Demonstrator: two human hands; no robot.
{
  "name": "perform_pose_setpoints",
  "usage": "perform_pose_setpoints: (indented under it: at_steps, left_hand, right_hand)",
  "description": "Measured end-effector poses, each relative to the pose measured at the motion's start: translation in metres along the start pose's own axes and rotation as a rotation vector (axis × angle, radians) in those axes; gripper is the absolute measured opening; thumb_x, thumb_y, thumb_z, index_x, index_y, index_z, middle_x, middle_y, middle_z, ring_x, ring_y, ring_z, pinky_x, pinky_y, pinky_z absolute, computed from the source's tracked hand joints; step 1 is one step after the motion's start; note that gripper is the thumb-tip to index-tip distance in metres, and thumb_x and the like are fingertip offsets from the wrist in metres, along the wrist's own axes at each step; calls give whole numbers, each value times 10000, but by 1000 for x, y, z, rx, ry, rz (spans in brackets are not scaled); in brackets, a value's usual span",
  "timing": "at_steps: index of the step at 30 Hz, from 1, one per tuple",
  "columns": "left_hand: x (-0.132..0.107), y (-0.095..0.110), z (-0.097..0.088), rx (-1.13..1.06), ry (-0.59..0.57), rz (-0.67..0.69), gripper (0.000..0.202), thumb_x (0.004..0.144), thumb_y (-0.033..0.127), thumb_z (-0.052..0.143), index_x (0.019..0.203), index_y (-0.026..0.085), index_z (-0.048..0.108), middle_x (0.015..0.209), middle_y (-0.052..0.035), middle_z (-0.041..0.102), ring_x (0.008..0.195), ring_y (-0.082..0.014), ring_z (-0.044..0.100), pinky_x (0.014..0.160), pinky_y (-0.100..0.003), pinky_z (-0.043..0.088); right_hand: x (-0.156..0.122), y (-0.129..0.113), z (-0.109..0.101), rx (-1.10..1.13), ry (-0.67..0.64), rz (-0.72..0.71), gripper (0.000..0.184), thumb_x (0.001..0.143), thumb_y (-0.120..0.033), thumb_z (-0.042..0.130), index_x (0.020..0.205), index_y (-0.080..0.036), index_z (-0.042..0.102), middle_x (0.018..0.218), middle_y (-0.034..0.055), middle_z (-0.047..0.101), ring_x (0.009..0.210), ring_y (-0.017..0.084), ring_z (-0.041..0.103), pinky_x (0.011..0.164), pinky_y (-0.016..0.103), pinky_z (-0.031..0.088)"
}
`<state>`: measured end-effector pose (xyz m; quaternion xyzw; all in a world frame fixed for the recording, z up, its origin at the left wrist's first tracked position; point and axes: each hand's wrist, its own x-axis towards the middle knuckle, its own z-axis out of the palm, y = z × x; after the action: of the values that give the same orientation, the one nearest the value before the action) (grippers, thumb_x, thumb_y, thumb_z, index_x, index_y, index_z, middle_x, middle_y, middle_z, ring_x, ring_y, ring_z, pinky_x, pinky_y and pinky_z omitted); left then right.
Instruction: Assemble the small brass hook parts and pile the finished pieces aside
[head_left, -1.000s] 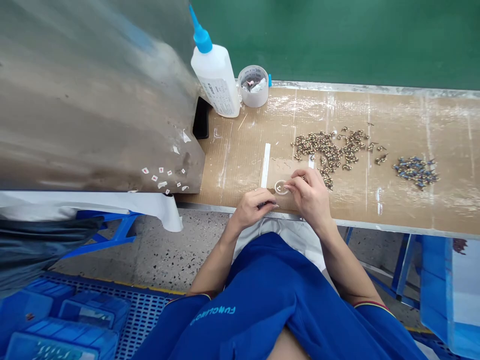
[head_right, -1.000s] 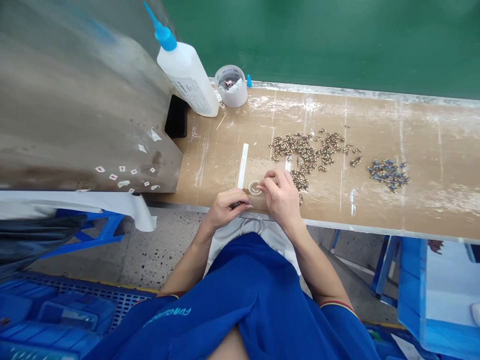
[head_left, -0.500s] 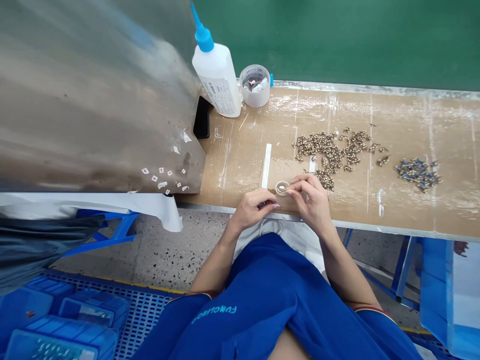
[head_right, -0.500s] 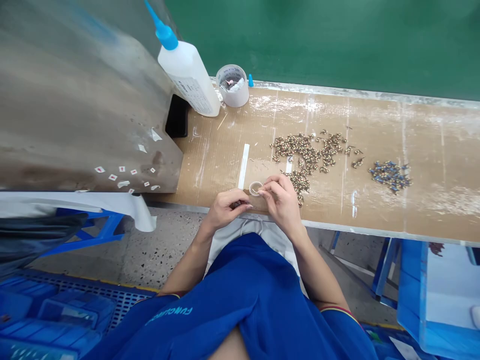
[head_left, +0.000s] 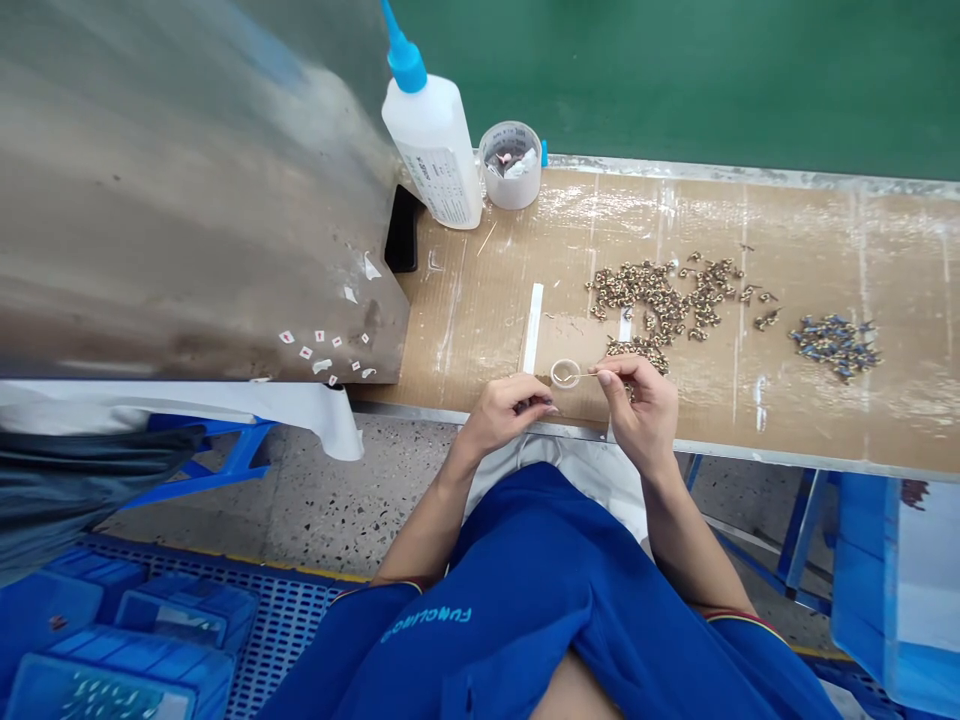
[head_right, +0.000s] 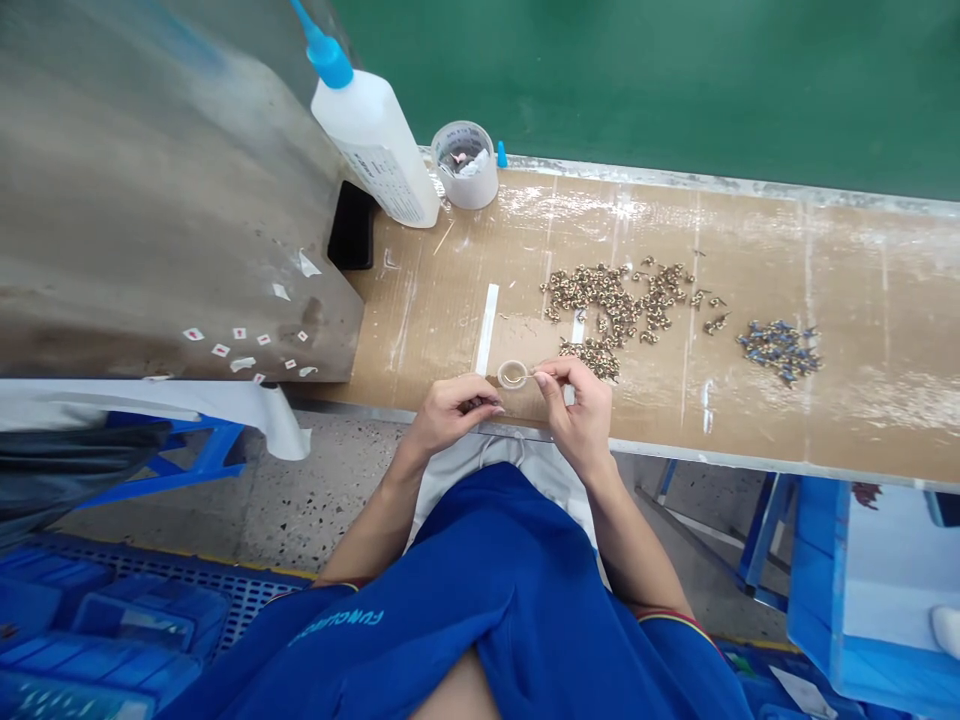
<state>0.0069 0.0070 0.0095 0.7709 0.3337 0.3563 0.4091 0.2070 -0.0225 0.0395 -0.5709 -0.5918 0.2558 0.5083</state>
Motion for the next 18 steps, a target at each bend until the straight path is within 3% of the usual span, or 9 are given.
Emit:
perform_pose_setpoints:
  at_steps: [18]
  left_hand:
    - [1,0,0,32,14,25,137,938,263,688,879,140,708,814,-54,747,742,-133,690,681,-223,536]
  right_hand:
    - [-6,-5,4,3,-26,-53,161,985,-303,608,860,-232,681,809,25,748,720,169,683,652,303,524]
